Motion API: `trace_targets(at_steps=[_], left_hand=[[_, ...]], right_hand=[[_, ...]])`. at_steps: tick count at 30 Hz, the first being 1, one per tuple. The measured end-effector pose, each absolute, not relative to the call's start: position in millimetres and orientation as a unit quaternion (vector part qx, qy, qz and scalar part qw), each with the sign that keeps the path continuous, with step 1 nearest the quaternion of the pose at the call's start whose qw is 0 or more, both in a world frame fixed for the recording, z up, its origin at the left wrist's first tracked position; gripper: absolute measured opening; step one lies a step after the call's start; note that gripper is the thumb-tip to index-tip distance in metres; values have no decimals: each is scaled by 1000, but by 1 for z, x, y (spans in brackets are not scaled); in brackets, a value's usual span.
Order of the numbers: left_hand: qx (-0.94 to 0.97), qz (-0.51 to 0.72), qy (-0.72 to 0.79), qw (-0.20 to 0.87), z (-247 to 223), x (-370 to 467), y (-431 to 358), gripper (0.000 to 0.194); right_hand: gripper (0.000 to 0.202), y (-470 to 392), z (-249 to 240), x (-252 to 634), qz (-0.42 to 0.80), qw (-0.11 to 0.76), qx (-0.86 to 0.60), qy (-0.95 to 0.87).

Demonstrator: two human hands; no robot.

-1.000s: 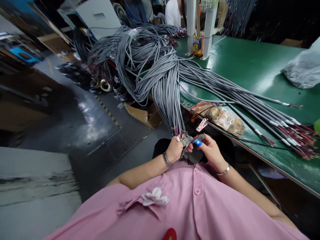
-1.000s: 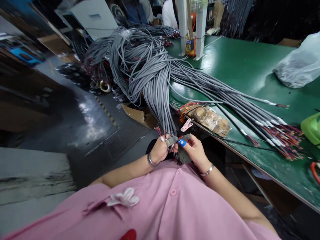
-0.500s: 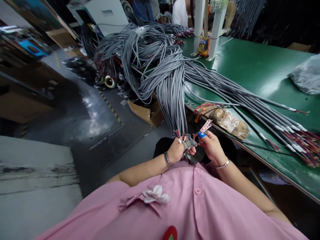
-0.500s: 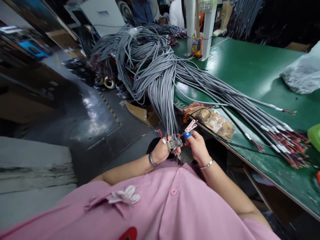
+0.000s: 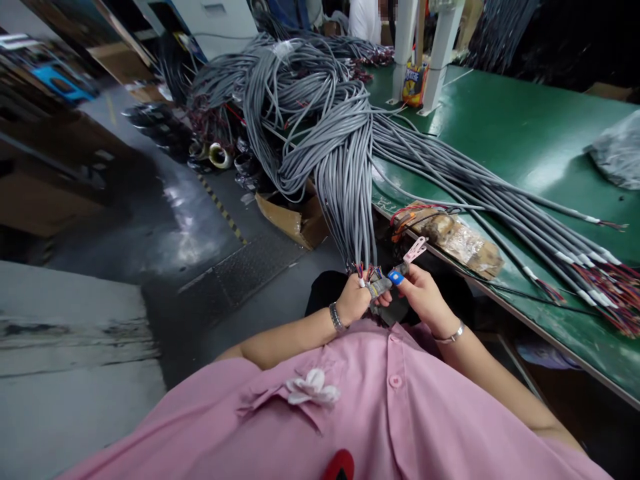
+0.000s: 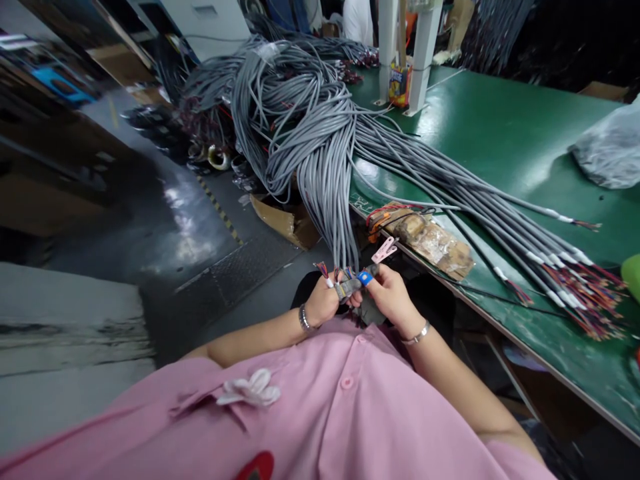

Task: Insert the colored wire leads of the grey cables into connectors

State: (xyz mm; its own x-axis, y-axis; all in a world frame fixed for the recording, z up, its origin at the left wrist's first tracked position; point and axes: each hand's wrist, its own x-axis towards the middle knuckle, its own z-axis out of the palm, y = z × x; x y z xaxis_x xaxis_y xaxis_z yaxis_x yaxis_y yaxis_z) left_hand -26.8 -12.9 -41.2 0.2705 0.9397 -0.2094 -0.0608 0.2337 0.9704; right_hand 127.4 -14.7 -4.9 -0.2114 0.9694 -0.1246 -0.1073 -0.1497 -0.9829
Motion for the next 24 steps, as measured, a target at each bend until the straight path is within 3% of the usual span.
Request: trace_targets(at_steps=[8, 15, 24], left_hand=[[421, 431, 461, 652, -36, -24, -13, 40], [520, 346, 429, 653, -30, -26, -12, 37], [387, 446, 437, 678, -34, -23, -12, 39]], right_hand=[[29, -18, -25, 130, 634, 491, -461, -381], [29, -18, -28, 129, 622, 507, -450, -390], [33, -16, -32, 130, 606, 520, -455, -393]])
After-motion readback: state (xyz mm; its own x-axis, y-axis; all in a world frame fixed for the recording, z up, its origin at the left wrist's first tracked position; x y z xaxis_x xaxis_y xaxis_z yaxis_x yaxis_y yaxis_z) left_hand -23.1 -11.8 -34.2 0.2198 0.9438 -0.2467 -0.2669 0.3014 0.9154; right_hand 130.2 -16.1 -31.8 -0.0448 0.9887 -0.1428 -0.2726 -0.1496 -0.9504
